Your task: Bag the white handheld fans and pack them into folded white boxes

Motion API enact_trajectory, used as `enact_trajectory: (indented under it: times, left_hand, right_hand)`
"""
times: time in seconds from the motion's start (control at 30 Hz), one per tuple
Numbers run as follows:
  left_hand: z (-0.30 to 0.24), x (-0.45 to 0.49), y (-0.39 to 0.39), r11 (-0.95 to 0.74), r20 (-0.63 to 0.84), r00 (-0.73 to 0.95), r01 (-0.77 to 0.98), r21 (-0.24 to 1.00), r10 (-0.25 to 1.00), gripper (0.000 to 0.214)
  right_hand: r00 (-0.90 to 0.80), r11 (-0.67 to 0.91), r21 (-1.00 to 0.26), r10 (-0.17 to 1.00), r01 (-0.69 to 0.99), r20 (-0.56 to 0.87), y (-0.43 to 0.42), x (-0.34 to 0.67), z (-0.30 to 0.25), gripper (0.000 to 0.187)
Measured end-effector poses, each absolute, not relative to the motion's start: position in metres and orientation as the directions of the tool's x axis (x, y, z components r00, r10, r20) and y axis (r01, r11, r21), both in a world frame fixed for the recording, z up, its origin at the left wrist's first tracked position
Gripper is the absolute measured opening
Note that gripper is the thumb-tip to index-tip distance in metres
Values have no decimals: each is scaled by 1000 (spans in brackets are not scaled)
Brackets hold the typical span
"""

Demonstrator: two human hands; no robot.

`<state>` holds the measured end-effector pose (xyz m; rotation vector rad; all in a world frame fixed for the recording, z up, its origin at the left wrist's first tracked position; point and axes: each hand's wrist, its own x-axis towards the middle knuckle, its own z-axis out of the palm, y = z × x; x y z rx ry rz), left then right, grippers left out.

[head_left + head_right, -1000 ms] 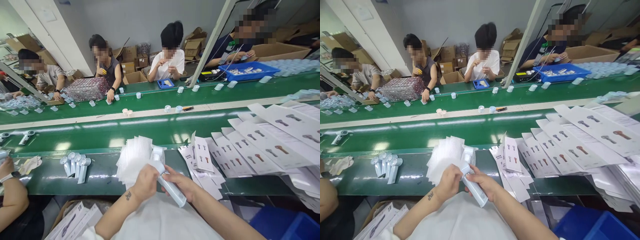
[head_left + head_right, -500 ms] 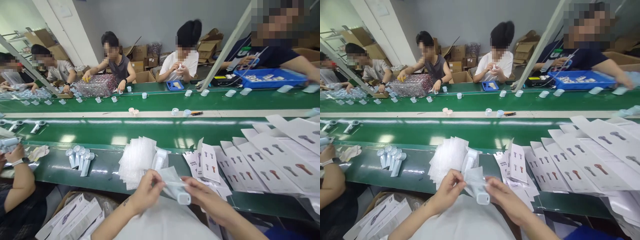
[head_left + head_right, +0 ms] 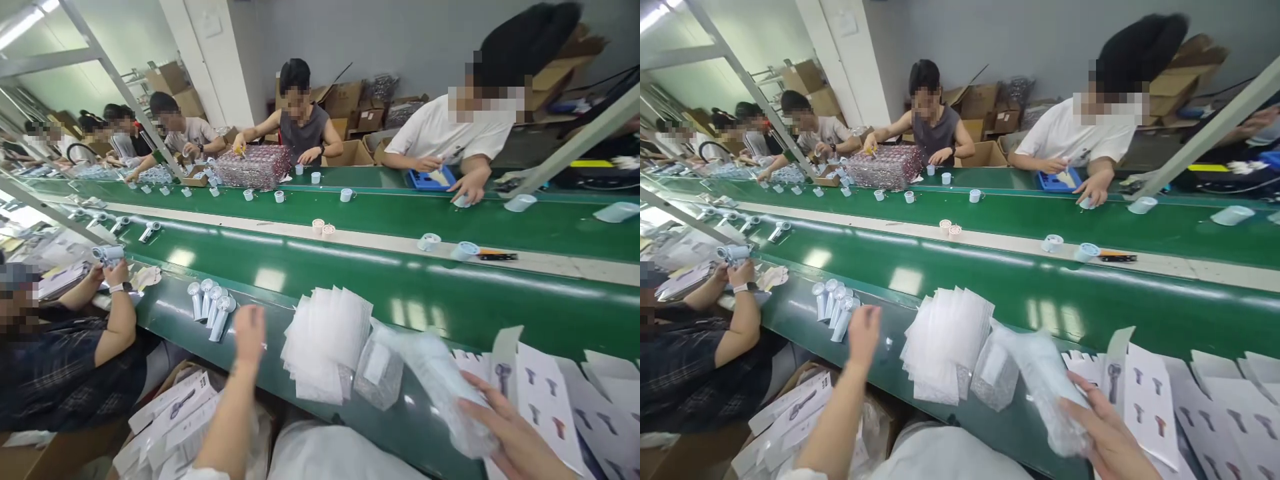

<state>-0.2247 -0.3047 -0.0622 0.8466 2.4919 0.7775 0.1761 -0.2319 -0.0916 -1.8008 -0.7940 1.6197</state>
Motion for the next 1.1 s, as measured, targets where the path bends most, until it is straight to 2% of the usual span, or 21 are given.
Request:
enact_trajectory:
  times: [0.03,0.1,0.2,0.27,0.4,0.47,0.5,0.57,0.6,0.67,0.73,0.77,0.83,0.87,0.93,1.0,1.1]
  left_hand:
    - [-69,-263,-311,751,-193,-823,356,555,533,15]
    - [-83,-321,-323,832,-211,-890,262,488,405,15]
    - [-104,-356,-337,864,-265,-899,200,463,350,22]
    - [-113,-356,-339,857,-317,-879,172,486,356,24]
    - [-126,-308,-329,786,-406,-810,105,610,423,29]
    - [-130,-257,-321,696,-453,-729,44,717,513,38]
    - [-131,-227,-317,571,-479,-633,-70,818,609,43]
    - [-131,-165,-308,462,-511,-385,-219,860,769,50]
    - [-130,-137,-303,457,-497,-244,-205,866,833,49]
    - [-127,-98,-290,442,-439,80,-15,897,895,47]
    - [-126,-83,-272,249,-371,310,368,896,876,38]
    - [-127,-83,-262,108,-353,371,543,833,859,33]
    - [-130,-92,-243,-93,-344,406,750,655,847,20]
    - [-133,-98,-234,-128,-351,401,792,597,846,13]
    - [-137,-106,-222,-105,-391,382,814,571,837,8]
    - [-136,-109,-216,-53,-434,341,832,552,834,15]
    - [-122,-106,-217,79,-462,245,813,577,852,16]
  right_hand:
    - [140,-643,-765,760,30,-634,-225,179,-104,78]
    - [218,-607,-795,773,-20,-596,-219,180,-136,77]
    - [313,-523,-851,801,-49,-510,-225,170,-188,74]
    - [368,-487,-874,813,3,-452,-233,164,-208,71]
    - [401,-345,-887,892,305,-209,-243,151,-189,47]
    - [359,-291,-896,919,335,-164,-243,133,-161,37]
    - [321,-306,-913,923,271,-214,-242,121,-147,36]
    - [108,-476,-879,874,3,-473,-237,92,-124,44]
    - [-44,-562,-819,826,-116,-562,-234,80,-117,48]
    - [-225,-657,-699,754,-284,-617,-228,67,-109,48]
    - [-214,-643,-659,759,-391,-614,-225,73,-108,44]
    - [-174,-625,-655,766,-425,-619,-225,83,-108,43]
    - [-141,-627,-635,752,-450,-643,-228,109,-108,42]
    - [-153,-645,-616,736,-451,-659,-231,122,-107,41]
    - [-209,-702,-555,684,-446,-699,-239,143,-105,39]
    - [-280,-764,-469,615,-443,-738,-249,153,-104,38]
    - [-451,-863,-315,481,-395,-752,-262,146,-104,40]
